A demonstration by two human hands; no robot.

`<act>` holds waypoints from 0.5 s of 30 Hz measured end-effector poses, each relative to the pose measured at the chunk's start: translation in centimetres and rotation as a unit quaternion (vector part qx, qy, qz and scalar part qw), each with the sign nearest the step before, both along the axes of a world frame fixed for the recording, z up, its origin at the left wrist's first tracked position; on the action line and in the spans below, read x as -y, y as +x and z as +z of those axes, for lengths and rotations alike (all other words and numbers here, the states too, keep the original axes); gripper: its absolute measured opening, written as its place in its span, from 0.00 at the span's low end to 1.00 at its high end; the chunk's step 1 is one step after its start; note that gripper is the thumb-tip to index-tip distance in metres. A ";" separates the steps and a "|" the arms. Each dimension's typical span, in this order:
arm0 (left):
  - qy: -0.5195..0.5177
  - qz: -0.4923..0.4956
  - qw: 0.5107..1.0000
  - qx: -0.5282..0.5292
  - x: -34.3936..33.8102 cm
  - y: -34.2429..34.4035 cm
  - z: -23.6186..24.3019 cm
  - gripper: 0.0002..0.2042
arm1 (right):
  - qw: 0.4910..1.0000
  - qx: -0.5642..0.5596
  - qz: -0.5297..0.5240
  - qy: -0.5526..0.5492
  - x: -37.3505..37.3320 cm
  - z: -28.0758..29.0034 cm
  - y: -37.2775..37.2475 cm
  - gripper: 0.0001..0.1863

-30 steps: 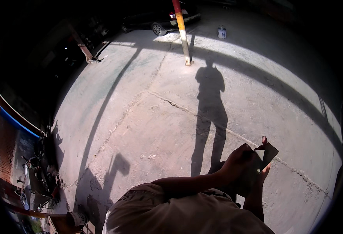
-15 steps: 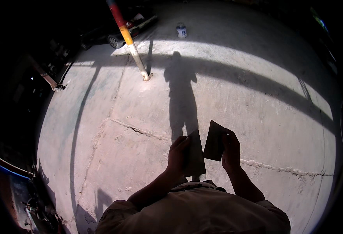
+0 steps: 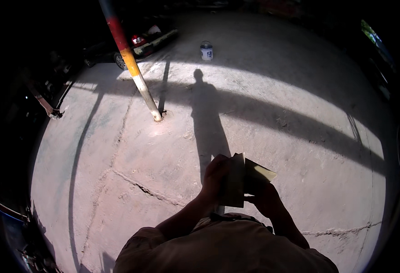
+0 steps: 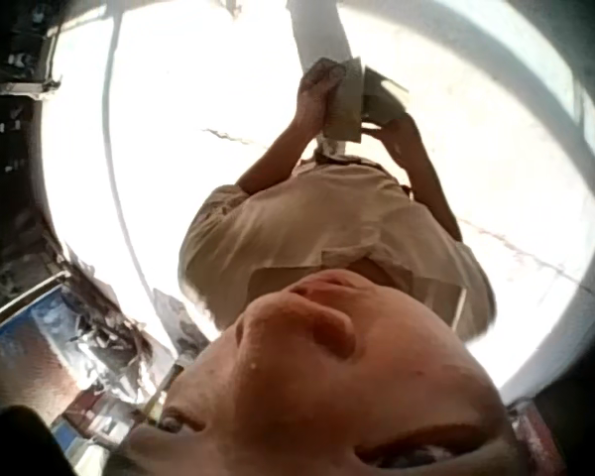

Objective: The person applies a yellowish body filler to the side of a car using a putty knife and a flexible scraper. They spread the material over the car's surface, smooth it out, and occasionally scrape excess filler back onto the tools. The person works on the car's side panel near the wheel well and door area.

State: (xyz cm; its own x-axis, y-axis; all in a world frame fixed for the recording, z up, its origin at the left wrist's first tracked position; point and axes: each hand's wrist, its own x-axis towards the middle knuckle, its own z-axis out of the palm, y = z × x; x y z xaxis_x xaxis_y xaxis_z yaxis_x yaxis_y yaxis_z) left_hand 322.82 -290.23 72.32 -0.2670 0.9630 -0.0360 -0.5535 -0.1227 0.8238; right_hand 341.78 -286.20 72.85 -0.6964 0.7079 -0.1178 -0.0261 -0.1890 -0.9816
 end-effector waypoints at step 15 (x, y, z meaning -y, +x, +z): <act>-0.056 0.004 0.981 -0.184 -37.0 -9.8 1.7 0.04 | 0.989 -0.085 -0.106 0.049 -37.7 -0.7 -11.9 0.35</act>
State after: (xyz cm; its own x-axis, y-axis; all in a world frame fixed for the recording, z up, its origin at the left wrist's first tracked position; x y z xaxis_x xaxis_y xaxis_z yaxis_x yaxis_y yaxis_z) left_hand 313.06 -253.26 74.06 -0.2896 0.9562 -0.0416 -0.2150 -0.0226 0.9763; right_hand 329.84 -248.51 72.12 -0.5349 0.8424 0.0654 -0.2222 -0.0655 -0.9728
